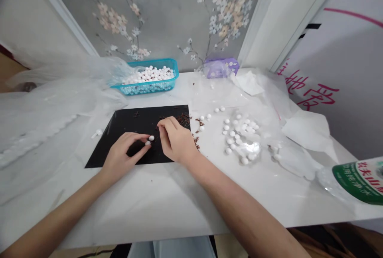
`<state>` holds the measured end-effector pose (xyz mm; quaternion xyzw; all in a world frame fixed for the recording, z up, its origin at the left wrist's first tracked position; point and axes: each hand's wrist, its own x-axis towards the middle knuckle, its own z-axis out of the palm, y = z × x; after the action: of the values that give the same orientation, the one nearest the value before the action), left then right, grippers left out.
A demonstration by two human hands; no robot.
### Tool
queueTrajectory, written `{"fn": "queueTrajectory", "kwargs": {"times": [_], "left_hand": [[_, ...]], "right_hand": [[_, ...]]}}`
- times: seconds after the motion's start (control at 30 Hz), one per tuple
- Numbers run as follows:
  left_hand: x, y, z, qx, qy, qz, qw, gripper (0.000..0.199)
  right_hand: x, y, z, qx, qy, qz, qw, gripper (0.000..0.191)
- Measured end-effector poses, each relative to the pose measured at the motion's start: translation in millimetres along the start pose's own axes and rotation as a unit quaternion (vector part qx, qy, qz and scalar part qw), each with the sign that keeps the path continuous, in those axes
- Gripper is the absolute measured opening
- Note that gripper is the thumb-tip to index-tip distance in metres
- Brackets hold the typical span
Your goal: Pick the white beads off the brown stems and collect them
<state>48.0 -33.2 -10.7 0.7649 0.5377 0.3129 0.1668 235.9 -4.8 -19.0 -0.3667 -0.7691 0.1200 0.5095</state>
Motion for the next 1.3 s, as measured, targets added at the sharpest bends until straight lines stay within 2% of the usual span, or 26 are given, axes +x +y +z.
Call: {"fn": "queueTrajectory", "kwargs": {"times": [0.07, 0.13, 0.3, 0.4, 0.5, 0.67, 0.77, 0.97, 1.1, 1.17, 1.3], "left_hand": [[4, 0, 3.3, 0.065, 0.005, 0.048, 0.997, 0.017], [8, 2, 5.9, 0.099, 0.008, 0.066, 0.993, 0.018], [8, 11, 12.0, 0.176, 0.015, 0.009, 0.984, 0.021], [5, 18, 16.9, 0.246, 0.017, 0.012, 0.969, 0.023], [8, 23, 21.9, 0.289, -0.006, 0.016, 0.957, 0.026], [14, 21, 27.8, 0.255, -0.075, 0.044, 0.963, 0.026], [14, 15, 26.0, 0.208, -0.093, 0.050, 0.972, 0.026], [20, 5, 13.2, 0.078, -0.057, 0.013, 0.995, 0.017], [26, 5, 5.0, 0.021, 0.035, -0.025, 0.999, 0.017], [27, 5, 1.4, 0.030, 0.053, -0.029, 0.998, 0.017], [23, 5, -1.6, 0.114, 0.043, -0.040, 0.992, 0.017]], "right_hand": [[0, 0, 0, -0.022, -0.011, -0.004, 1.000, 0.014], [-1, -1, 1, -0.040, -0.022, -0.017, 0.999, 0.014], [-1, 0, 1, -0.058, -0.012, -0.024, 0.998, 0.013], [-1, 2, 1, -0.059, -0.004, -0.023, 0.998, 0.013], [-2, 3, 1, -0.059, -0.001, -0.029, 0.998, 0.012], [-2, 3, 0, -0.058, 0.004, -0.033, 0.998, 0.012], [-1, 4, 0, -0.061, 0.007, -0.031, 0.998, 0.012], [0, 3, -2, -0.068, -0.002, -0.033, 0.997, 0.013], [2, 2, -4, -0.076, 0.002, -0.039, 0.996, 0.014], [2, 2, -5, -0.076, 0.003, -0.041, 0.996, 0.015], [2, 5, -4, -0.079, -0.005, -0.035, 0.996, 0.016]]}}
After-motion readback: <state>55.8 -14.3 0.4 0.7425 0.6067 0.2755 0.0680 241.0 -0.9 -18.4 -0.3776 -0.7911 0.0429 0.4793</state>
